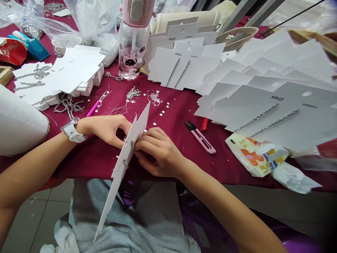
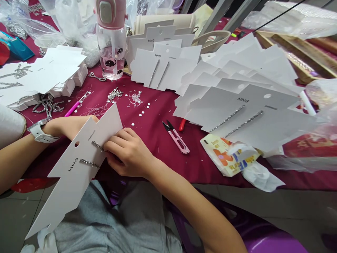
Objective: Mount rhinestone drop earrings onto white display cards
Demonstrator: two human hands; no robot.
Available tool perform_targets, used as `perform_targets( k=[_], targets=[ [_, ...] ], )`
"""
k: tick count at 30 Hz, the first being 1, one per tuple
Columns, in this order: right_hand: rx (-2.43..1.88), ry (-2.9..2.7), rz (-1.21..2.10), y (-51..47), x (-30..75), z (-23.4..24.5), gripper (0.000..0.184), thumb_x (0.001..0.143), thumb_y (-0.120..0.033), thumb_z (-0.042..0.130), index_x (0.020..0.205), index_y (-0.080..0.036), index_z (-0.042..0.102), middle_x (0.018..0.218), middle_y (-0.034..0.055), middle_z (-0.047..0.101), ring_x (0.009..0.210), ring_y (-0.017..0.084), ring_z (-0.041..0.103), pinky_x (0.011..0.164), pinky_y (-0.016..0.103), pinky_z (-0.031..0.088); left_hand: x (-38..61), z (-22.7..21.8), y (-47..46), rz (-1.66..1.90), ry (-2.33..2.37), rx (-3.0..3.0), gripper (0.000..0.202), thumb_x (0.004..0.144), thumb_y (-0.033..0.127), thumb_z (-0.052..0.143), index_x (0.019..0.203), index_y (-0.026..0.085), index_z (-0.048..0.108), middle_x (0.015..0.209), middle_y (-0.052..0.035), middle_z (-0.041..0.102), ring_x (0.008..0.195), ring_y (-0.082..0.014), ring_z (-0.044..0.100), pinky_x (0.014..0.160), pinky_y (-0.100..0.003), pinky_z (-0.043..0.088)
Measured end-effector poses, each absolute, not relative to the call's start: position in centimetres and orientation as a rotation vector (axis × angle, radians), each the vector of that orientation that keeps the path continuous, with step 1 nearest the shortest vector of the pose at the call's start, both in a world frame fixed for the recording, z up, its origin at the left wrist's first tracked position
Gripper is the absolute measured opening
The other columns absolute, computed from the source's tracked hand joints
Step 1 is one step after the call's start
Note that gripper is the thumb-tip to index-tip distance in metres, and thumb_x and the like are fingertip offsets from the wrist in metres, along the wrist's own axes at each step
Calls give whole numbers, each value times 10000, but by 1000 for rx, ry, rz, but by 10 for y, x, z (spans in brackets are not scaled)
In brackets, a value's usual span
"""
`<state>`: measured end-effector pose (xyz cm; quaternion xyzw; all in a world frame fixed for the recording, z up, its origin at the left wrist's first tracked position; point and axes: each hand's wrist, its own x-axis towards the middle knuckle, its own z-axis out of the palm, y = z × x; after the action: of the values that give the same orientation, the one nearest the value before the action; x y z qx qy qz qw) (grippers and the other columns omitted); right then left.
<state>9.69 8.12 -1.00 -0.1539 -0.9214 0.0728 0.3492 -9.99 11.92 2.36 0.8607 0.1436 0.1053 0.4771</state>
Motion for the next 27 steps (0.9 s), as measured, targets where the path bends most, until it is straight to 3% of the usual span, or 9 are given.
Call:
perform_targets(
  k=[8,15,22,27],
  targets=[
    [-394,-2381,177,81,97,-10,48,739,-132,522,769,-155,552,702,24,621,677,142,471,683,297,414,-100,27,118,209,407,2092,240,724,235,535,539,82,541,641,57,534,565,-1,383,590,-75,368],
    [-391,-2387,170,81,97,-11,37,748,-141,524,763,-158,553,706,22,625,687,141,480,691,293,420,-102,28,118,247,456,2081,299,727,348,479,675,75,590,645,47,517,567,-27,344,627,-117,373],
    [-385,-2380,137,81,97,-11,41,760,-144,514,763,-163,550,702,18,631,682,136,496,691,291,426,-103,28,120,190,381,2114,297,725,240,522,469,109,447,504,83,277,502,-19,185,500,-99,267],
    [-335,-2386,139,81,97,-11,24,758,-149,531,768,-160,549,701,18,633,687,134,516,707,295,437,-97,37,113,115,390,2089,176,739,161,511,704,40,634,594,65,474,512,-2,277,491,-83,279]
  ],
)
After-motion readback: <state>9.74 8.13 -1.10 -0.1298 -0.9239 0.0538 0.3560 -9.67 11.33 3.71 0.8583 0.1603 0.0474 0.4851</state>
